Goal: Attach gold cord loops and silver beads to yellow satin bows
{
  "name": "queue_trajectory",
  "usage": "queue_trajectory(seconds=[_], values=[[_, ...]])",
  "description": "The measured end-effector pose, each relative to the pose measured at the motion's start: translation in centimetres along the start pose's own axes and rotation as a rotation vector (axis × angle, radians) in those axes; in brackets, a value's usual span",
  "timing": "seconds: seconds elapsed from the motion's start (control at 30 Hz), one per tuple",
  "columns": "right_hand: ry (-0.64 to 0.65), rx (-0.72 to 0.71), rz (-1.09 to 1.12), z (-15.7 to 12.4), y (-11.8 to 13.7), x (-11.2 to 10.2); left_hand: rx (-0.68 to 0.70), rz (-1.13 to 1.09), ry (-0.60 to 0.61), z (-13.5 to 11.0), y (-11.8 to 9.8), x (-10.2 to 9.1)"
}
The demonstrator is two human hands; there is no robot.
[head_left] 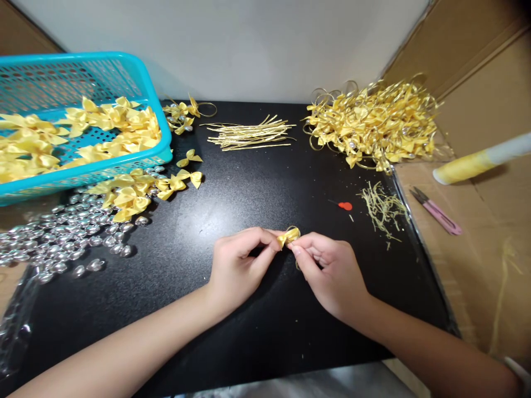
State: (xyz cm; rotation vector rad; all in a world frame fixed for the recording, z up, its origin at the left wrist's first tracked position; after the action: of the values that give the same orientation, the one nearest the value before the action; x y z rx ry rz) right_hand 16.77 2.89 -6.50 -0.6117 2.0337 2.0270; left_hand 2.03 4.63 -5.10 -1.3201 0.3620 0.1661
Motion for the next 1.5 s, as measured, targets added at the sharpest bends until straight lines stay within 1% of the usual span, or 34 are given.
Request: queue_trajectory(seconds=[0.13, 0.27, 0.43, 0.57, 0.83, 0.93, 1.07, 1.17, 1.27, 1.5], values=[[-0.004, -0.017, 0.002, 0.1, -0.2, 0.1, 0.056, 0.037, -0.002, 0.0, -0.3, -0.1], [-0.010, -0.087, -0.009, 0.3, -0.1, 0.0, 0.145, 0.060, -0.013, 0.1, -0.6, -0.2], [-0.025, -0.169, -0.056, 0.4, 0.3, -0.1, 0.257, 0.069, 0.019, 0.0, -0.9, -0.3], [-0.063, -0.184, -0.054, 0.2, 0.5, -0.1, 0.326, 0.081, 0.033, -0.2, -1.2, -0.3], [-0.071, -0.179, -0.045, 0.1, 0.1, 0.1, 0.380, 0.137, 0.037, -0.5, -1.5, -0.1], [-0.077, -0.234, -0.063, 0.2, 0.4, 0.0, 0.429, 0.143, 0.021, -0.5, -1.5, -0.1], [-0.098, -0.333, -0.166, 0.2, 0.9, -0.2, 0.519, 0.138, -0.035, -0.7, -1.7, -0.3], [-0.111, -0.407, -0.253, 0.1, 1.3, -0.4, 0.564, 0.141, -0.017, -0.8, -1.9, -0.2], [-0.121, -0.475, -0.281, 0.1, 1.7, -0.5, 0.604, 0.183, 0.006, -0.9, -1.9, -0.2], [-0.108, -0.474, -0.255, 0.1, 2.0, -0.4, 0.623, 0.229, -0.023, -1.3, -1.6, 0.0]])
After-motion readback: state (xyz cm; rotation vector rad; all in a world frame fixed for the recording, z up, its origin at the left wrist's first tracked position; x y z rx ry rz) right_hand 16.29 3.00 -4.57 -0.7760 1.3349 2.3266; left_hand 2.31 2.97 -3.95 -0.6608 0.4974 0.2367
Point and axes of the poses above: each hand's wrist, its own z-axis towards the middle knuckle, its own x-axis out of the palm, y = z × x, the point moved 6 cm from there along z, towards the middle knuckle, and after that the axes turned 7 degrees about -x, right-handed, at the moved point
